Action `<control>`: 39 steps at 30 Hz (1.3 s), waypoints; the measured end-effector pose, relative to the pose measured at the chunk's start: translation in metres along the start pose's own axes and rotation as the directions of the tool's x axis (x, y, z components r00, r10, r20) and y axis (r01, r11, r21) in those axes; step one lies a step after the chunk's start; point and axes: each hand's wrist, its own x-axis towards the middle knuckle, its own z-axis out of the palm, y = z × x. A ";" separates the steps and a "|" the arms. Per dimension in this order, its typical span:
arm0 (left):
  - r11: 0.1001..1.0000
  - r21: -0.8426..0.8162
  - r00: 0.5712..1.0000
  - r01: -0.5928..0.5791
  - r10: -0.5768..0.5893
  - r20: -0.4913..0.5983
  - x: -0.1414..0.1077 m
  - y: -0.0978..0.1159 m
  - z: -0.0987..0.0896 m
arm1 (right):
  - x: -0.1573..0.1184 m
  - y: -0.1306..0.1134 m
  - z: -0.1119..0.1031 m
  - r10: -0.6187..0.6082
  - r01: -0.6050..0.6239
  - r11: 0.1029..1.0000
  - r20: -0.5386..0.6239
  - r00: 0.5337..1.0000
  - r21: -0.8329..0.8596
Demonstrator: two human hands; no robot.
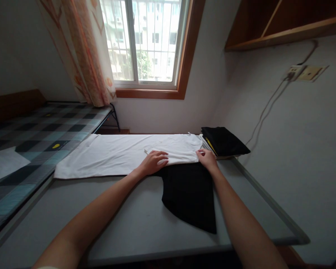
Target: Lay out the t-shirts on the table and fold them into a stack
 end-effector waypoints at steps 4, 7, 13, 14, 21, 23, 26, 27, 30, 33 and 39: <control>0.996 -0.057 0.995 -0.062 0.066 0.074 0.002 -0.005 -0.001 | 0.003 0.006 0.000 0.003 -0.006 0.997 0.048 0.999 0.078; 0.994 -0.010 0.986 -0.106 0.107 0.125 0.003 -0.002 -0.006 | 0.005 0.009 0.000 -0.029 0.022 0.985 0.037 0.999 0.173; 0.972 0.102 0.952 -0.211 0.181 0.247 0.006 0.007 -0.011 | 0.006 0.013 -0.001 -0.100 0.078 0.936 0.047 0.994 0.344; 0.967 0.124 0.947 -0.224 0.186 0.261 0.006 0.007 -0.010 | 0.006 0.014 -0.001 -0.107 0.079 0.925 0.057 0.993 0.371; 0.936 0.243 0.939 -0.254 0.179 0.294 0.010 0.006 -0.009 | 0.010 0.016 -0.003 -0.136 0.084 0.920 0.114 0.984 0.382; 0.931 0.259 0.936 -0.259 0.176 0.305 0.010 0.009 -0.011 | 0.009 0.015 -0.006 -0.173 0.109 0.913 0.130 0.976 0.392; 0.933 0.261 0.933 -0.248 0.158 0.322 0.011 0.015 -0.015 | 0.006 0.014 -0.013 -0.281 0.181 0.878 0.171 0.944 0.442; 0.937 0.256 0.933 -0.238 0.147 0.328 0.011 0.016 -0.016 | 0.004 0.014 -0.016 -0.310 0.195 0.871 0.197 0.930 0.451; 0.952 0.226 0.931 -0.207 0.121 0.344 0.011 0.018 -0.017 | 0.002 0.015 -0.023 -0.321 0.178 0.886 0.289 0.902 0.428; 0.957 0.214 0.930 -0.195 0.111 0.350 0.012 0.019 -0.017 | 0.002 0.018 -0.025 -0.269 0.135 0.901 0.289 0.919 0.411; 0.957 0.230 0.928 -0.174 0.082 0.363 0.013 0.025 -0.022 | 0.002 0.021 -0.022 -0.194 0.055 0.879 0.251 0.948 0.474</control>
